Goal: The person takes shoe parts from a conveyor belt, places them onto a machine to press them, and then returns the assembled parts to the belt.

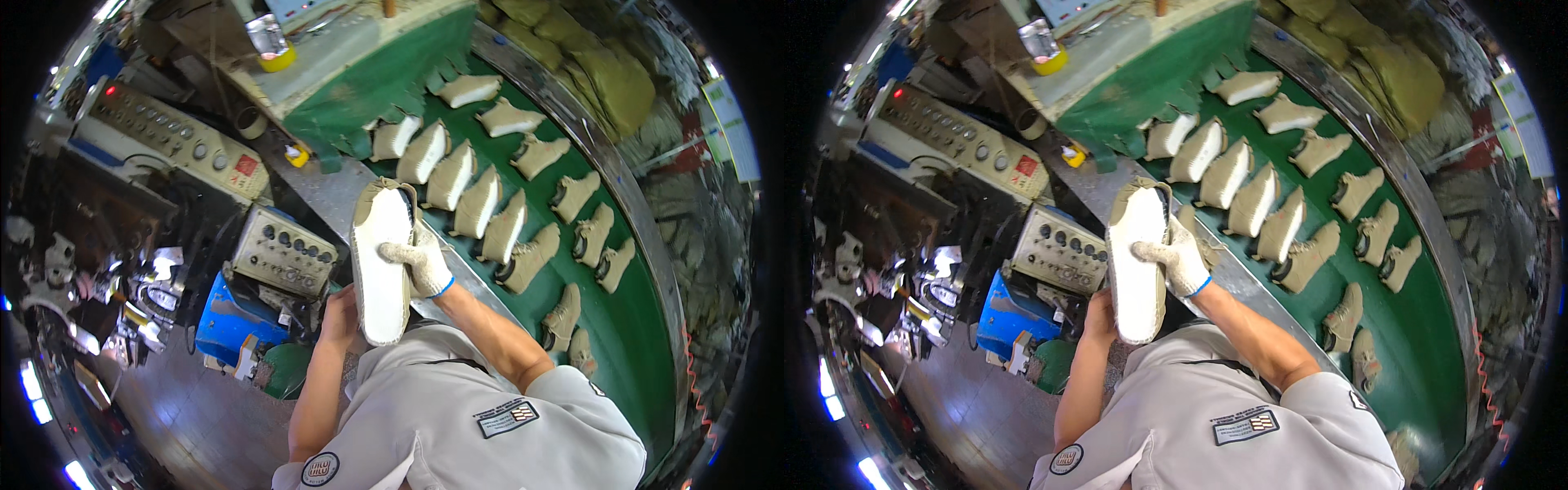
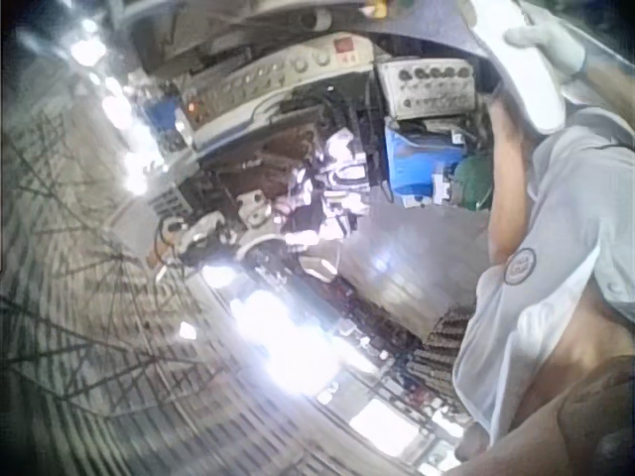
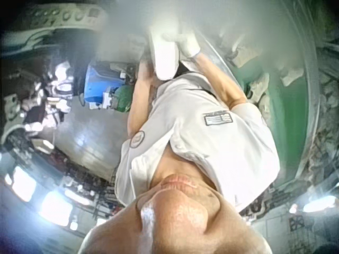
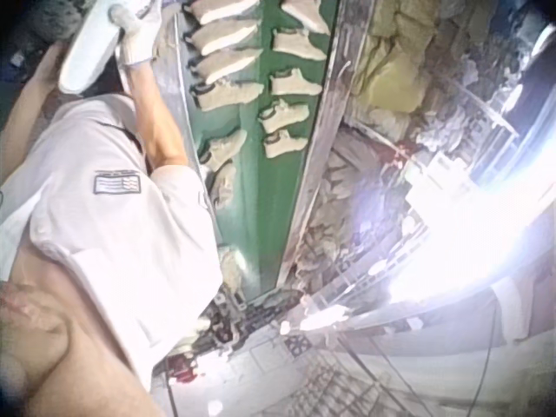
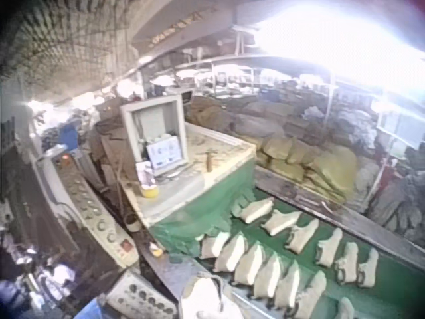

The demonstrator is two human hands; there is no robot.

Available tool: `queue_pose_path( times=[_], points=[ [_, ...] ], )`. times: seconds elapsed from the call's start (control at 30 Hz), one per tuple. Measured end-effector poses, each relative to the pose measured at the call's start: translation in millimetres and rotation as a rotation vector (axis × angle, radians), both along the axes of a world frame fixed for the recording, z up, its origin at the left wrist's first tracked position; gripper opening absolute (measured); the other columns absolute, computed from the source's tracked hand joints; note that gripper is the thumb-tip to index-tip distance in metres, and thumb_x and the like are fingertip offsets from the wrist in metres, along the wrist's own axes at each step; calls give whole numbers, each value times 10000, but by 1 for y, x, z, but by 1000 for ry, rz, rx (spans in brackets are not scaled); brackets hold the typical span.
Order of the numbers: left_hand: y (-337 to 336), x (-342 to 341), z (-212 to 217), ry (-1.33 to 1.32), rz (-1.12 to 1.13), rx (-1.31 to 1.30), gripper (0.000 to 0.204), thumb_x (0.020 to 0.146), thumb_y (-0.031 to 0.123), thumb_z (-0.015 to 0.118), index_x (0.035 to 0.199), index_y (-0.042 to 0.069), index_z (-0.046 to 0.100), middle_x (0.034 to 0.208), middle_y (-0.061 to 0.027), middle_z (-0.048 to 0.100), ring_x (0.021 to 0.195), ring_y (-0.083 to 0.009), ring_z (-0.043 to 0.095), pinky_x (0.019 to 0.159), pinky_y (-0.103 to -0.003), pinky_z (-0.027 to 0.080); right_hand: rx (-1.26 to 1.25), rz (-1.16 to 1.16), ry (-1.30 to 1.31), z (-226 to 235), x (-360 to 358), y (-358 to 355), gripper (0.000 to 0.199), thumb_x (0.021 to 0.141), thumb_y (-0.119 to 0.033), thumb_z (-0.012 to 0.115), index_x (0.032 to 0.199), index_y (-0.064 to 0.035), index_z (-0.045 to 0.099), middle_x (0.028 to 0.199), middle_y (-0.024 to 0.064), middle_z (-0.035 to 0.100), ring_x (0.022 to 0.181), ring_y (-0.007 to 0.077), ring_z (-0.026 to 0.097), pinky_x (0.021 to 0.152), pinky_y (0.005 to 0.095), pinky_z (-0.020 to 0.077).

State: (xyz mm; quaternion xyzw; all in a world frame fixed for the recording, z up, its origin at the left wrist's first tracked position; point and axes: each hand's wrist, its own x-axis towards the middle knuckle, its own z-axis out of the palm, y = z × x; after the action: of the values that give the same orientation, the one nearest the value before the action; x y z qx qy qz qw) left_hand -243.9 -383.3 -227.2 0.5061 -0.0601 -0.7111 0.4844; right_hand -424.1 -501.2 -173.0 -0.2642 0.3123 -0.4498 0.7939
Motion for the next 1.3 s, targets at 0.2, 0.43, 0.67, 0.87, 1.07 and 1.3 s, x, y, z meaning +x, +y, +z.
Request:
queue_pose_path(
  times=[0.2, 0.43, 0.67, 0.87, 1.07, 1.3],
  points=[
    [-12, -15, -33, -420, -247, 54, 416, 976, 176, 665, 1299, -80, 607, 1118, -185, 723, 882, -230, 739, 759, -309, 578, -29, -277, 621, -78, -112, 4, 803, 738, -169, 889, 1399, 37, 481, 1181, 110, 689, 1027, 213, 678, 935, 336, 547],
    [3, -21, -163, -803, -573, 121, 650, 885, 280, 775, 1380, -79, 555, 1184, -239, 715, 1031, -285, 723, 867, -360, 564, 113, 19, 1684, -153, -149, 18, 1001, 747, -379, 819, 1515, -26, 281, 1030, 245, 731, 909, 401, 731, 829, 473, 580],
    [-84, -56, -149, -1274, -886, 35, 790, 870, 454, 725, 1440, -20, 454, 1245, -319, 650, 1172, -452, 629, 990, -511, 492, 125, 2, 1539, -204, -56, 8, 1022, 744, -421, 795, 1524, -3, 284, 1088, 272, 715, 950, 403, 729, 853, 489, 580],
    [-125, 2, -151, -1137, -667, -10, 646, 912, 191, 717, 1475, -12, 472, 1358, -218, 641, 1234, -335, 628, 1047, -413, 468, 89, 53, 1288, -206, -51, -28, 1275, 683, -513, 873, 1580, 65, 175, 1444, 333, 503, 1294, 430, 565, 1082, 432, 464],
    [-88, -13, -138, -1266, -538, -120, 377, 939, 92, 666, 1294, -20, 606, 1182, -179, 706, 1085, -278, 660, 946, -400, 489, 279, -680, 1443, -192, -251, 2, 751, 756, -368, 845, 1365, -21, 576, 1232, 201, 663, 1119, 332, 649, 964, 420, 516],
    [47, -7, -111, -1322, -899, 13, 231, 891, 267, 643, 987, 62, 690, 945, -226, 706, 916, -425, 683, 812, -495, 542, 612, -741, 739, -323, -414, 127, 570, 882, -427, 800, 1206, 29, 687, 1133, 146, 731, 944, 276, 696, 865, 409, 581]
  ],
)
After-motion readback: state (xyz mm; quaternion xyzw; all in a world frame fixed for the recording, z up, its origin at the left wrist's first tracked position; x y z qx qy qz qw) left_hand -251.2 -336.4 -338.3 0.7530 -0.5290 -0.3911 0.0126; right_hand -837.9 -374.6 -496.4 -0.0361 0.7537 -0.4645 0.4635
